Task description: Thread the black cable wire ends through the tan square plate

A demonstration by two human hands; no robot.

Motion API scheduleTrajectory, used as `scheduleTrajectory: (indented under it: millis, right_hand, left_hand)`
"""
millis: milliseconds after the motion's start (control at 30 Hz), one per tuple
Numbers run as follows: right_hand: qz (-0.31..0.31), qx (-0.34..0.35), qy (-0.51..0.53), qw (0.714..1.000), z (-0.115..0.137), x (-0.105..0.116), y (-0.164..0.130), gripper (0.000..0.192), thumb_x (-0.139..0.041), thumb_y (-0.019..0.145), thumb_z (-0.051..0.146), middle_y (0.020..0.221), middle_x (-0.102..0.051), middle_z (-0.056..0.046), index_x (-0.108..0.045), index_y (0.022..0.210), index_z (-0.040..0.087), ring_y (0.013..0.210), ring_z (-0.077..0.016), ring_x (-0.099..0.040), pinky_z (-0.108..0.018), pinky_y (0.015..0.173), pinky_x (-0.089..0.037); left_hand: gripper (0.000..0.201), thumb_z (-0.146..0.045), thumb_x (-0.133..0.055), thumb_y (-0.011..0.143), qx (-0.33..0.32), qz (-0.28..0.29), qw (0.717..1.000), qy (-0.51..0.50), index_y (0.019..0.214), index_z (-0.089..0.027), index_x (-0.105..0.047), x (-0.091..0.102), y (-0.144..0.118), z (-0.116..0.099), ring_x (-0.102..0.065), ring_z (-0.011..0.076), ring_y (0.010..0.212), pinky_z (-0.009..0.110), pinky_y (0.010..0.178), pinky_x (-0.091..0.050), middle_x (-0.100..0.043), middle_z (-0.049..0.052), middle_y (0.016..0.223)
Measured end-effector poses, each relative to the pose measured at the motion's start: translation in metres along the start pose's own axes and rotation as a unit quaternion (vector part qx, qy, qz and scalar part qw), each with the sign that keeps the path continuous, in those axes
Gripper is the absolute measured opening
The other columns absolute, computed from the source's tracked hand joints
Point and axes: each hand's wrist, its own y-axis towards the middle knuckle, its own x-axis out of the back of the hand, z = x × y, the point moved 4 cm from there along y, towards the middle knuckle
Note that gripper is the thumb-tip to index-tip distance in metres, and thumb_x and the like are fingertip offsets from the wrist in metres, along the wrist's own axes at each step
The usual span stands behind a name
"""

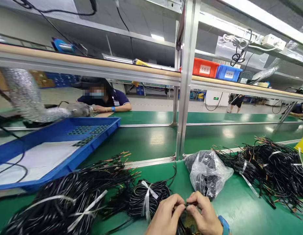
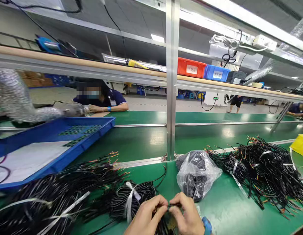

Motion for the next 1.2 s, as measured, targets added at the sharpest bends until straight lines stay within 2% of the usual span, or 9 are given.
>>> scheduleTrajectory:
  millis: [200,367,500,633,900,1067,1200]
  right_hand:
    - [0.035,0.024,0.029,0.999,0.008,-0.007,0.001,0.01,-0.051,0.1,0.027,0.081,-0.06,0.0,-0.057,0.094,0.023,0.074,-0.0152,-0.058,-0.024,0.068,-0.044]
    - [0.037,0.027,0.041,0.998,0.017,-0.008,0.005,0.01,-0.051,0.1,0.023,0.079,-0.062,0.0,-0.056,0.091,0.023,0.073,-0.0145,-0.06,-0.024,0.068,-0.045]
    - [0.025,0.039,0.037,0.998,0.022,-0.003,0.008,0.008,-0.053,0.099,0.021,0.082,-0.066,-0.001,-0.06,0.096,0.023,0.075,-0.0149,-0.063,-0.023,0.069,-0.05]
    - [0.006,0.043,0.028,0.999,0.023,0.007,0.009,0.006,-0.057,0.097,0.02,0.086,-0.067,-0.003,-0.062,0.1,0.022,0.078,-0.016,-0.065,-0.024,0.071,-0.054]
    - [0.038,0.055,0.008,0.998,0.022,0.009,0.007,0.007,-0.059,0.096,0.017,0.086,-0.069,-0.003,-0.061,0.1,0.023,0.077,-0.0158,-0.068,-0.023,0.07,-0.055]
    - [0.055,0.062,0.006,0.997,0.024,0.003,0.006,0.009,-0.056,0.097,0.015,0.081,-0.068,-0.001,-0.06,0.097,0.024,0.072,-0.0156,-0.067,-0.023,0.065,-0.054]
    - [0.066,0.054,0.003,0.996,0.023,0.005,0.007,0.008,-0.057,0.098,0.018,0.088,-0.071,-0.003,-0.061,0.101,0.024,0.077,-0.016,-0.07,-0.024,0.07,-0.056]
  left_hand:
    - [0.022,-0.015,-0.043,0.091,-0.018,-0.035,0.999,0.014,0.072,-0.02,-0.051,-0.012,-0.001,0.002,-0.058,0.0161,0.066,0.025,0.062,-0.037,-0.062,0.001,0.069]
    - [0.021,-0.014,-0.043,0.09,-0.015,-0.049,0.999,0.01,0.071,-0.019,-0.05,-0.012,-0.002,0.0,-0.056,0.0154,0.062,0.026,0.061,-0.035,-0.06,0.001,0.065]
    - [0.021,-0.017,-0.045,0.093,0.002,-0.043,0.998,-0.038,0.074,-0.019,-0.055,-0.008,-0.001,-0.005,-0.058,0.0152,0.064,0.025,0.063,-0.039,-0.062,0.001,0.068]
    - [0.013,-0.018,-0.049,0.092,-0.026,-0.033,0.998,-0.051,0.087,-0.018,-0.062,-0.001,0.0,-0.011,-0.063,0.0169,0.079,0.026,0.072,-0.044,-0.069,0.004,0.085]
    - [0.016,-0.009,-0.053,0.087,-0.021,-0.048,0.998,-0.042,0.074,-0.017,-0.06,-0.006,-0.002,-0.005,-0.057,0.0132,0.064,0.024,0.063,-0.038,-0.065,0.001,0.07]
    - [0.02,-0.008,-0.051,0.086,-0.03,-0.047,0.998,-0.037,0.071,-0.018,-0.058,-0.01,-0.003,-0.006,-0.055,0.0133,0.062,0.025,0.061,-0.037,-0.063,0.0,0.068]
    - [0.02,-0.01,-0.051,0.089,-0.02,-0.035,0.998,-0.046,0.072,-0.018,-0.059,-0.008,-0.003,-0.007,-0.057,0.0137,0.065,0.025,0.063,-0.039,-0.064,0.001,0.07]
